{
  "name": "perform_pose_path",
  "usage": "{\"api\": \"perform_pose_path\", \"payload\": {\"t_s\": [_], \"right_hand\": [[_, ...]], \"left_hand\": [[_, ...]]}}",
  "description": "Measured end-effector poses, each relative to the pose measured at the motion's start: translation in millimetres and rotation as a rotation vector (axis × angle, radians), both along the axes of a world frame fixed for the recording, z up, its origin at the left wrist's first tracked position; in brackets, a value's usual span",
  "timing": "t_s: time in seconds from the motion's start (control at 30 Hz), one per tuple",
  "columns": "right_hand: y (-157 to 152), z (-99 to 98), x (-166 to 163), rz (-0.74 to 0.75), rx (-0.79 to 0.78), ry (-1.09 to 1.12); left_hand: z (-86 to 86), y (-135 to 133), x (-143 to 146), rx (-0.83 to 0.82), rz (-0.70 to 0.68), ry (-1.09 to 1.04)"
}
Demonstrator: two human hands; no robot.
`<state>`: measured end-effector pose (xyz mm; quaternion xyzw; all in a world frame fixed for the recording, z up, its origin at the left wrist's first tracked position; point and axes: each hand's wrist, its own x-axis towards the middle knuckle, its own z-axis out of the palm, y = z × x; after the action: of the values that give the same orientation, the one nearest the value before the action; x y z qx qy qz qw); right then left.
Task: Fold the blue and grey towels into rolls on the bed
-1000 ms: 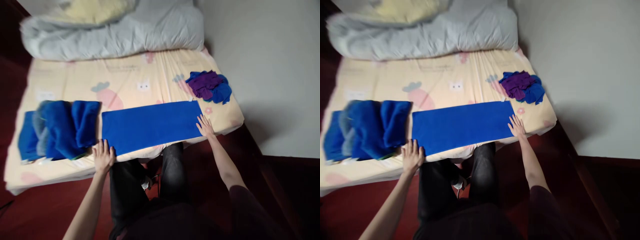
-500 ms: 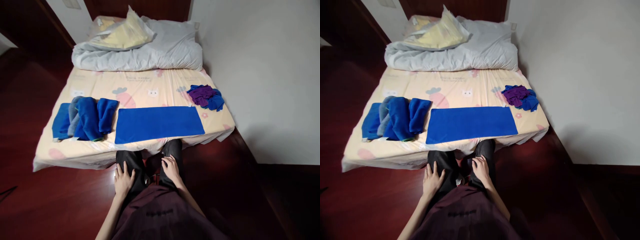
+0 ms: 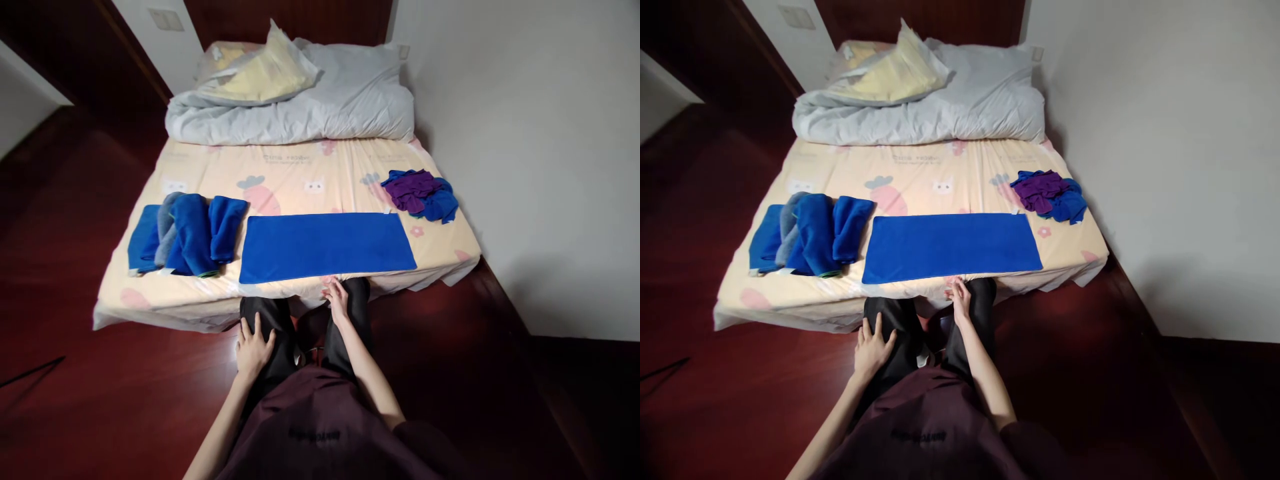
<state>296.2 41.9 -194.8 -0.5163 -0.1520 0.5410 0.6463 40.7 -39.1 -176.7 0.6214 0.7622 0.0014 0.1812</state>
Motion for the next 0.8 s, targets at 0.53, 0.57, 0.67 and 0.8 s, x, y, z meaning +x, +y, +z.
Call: {"api": "perform_pose_path", "payload": {"t_s": [0.53,0.57,0.67,0.8], "right_hand": [[24.8,-7.6,11.0,-0.026,-0.099,0.355],[24.3,-6.5,12.4,-0.029,-0.113,0.373],[22.2,-0.1,15.0,-0.031,-0.14,0.41],[22.5,14.0,12.2,-0.044,-0.23,0.532]], "left_hand": [[41.1,133.7,87.8,0.242,-0.521,-0.167],[45.8,157.9,105.4,0.256,-0.589,-0.191],[50.6,238.4,157.0,0.275,-0.707,-0.232],[43.6,343.7,208.9,0.077,-0.698,-0.172]]}}
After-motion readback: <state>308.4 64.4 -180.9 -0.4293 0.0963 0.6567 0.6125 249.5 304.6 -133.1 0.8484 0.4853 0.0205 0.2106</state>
